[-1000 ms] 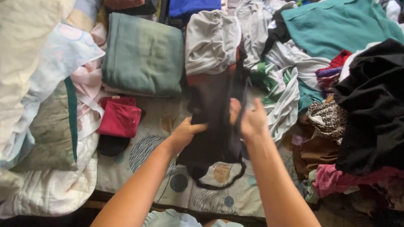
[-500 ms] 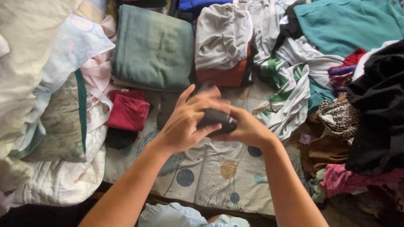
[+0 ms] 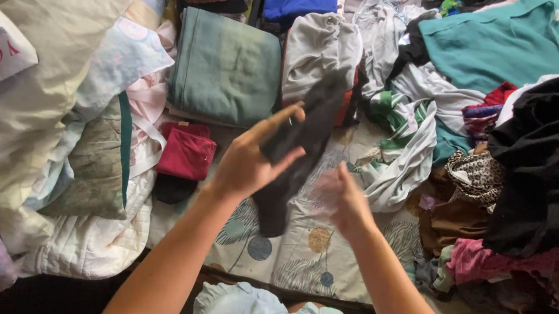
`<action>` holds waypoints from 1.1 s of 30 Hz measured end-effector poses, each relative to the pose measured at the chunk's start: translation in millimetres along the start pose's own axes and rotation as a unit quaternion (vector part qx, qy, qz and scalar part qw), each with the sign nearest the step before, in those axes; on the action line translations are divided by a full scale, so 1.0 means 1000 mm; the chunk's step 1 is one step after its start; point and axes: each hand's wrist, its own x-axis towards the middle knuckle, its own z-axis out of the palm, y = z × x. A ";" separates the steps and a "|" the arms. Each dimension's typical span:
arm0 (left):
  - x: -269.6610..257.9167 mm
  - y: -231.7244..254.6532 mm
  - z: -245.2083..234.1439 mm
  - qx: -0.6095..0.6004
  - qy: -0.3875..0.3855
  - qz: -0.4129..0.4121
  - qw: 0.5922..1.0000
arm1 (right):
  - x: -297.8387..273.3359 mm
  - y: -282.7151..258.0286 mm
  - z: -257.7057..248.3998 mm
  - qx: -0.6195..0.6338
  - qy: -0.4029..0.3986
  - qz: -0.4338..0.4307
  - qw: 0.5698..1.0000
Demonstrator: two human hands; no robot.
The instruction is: Folding various laundry items such as shirts and pants on a bed.
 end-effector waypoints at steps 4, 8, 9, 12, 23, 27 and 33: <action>-0.007 0.022 -0.011 -0.031 -0.015 0.099 0.995 | 0.001 0.016 0.005 0.202 -0.246 0.270 0.909; -0.039 0.043 -0.004 -0.116 -0.030 0.145 0.982 | 0.008 -0.012 0.022 0.259 -0.405 0.248 0.841; -0.053 0.046 0.001 -0.114 -0.030 0.143 0.983 | 0.011 -0.020 0.026 0.258 -0.406 0.250 0.840; -0.083 0.051 0.010 -0.219 -0.101 0.013 0.970 | 0.019 -0.034 0.034 0.268 -0.486 0.199 0.807; -0.089 -0.026 -0.031 -0.132 0.197 -0.308 0.921 | 0.043 0.054 0.026 -0.096 -0.219 0.239 0.941; -0.098 -0.025 0.007 -0.090 0.233 -0.337 0.908 | 0.011 0.039 0.064 -0.075 -0.279 0.292 0.912; -0.117 -0.037 0.047 -0.437 0.281 -0.426 0.741 | 0.043 0.009 0.069 0.249 -0.334 0.181 0.891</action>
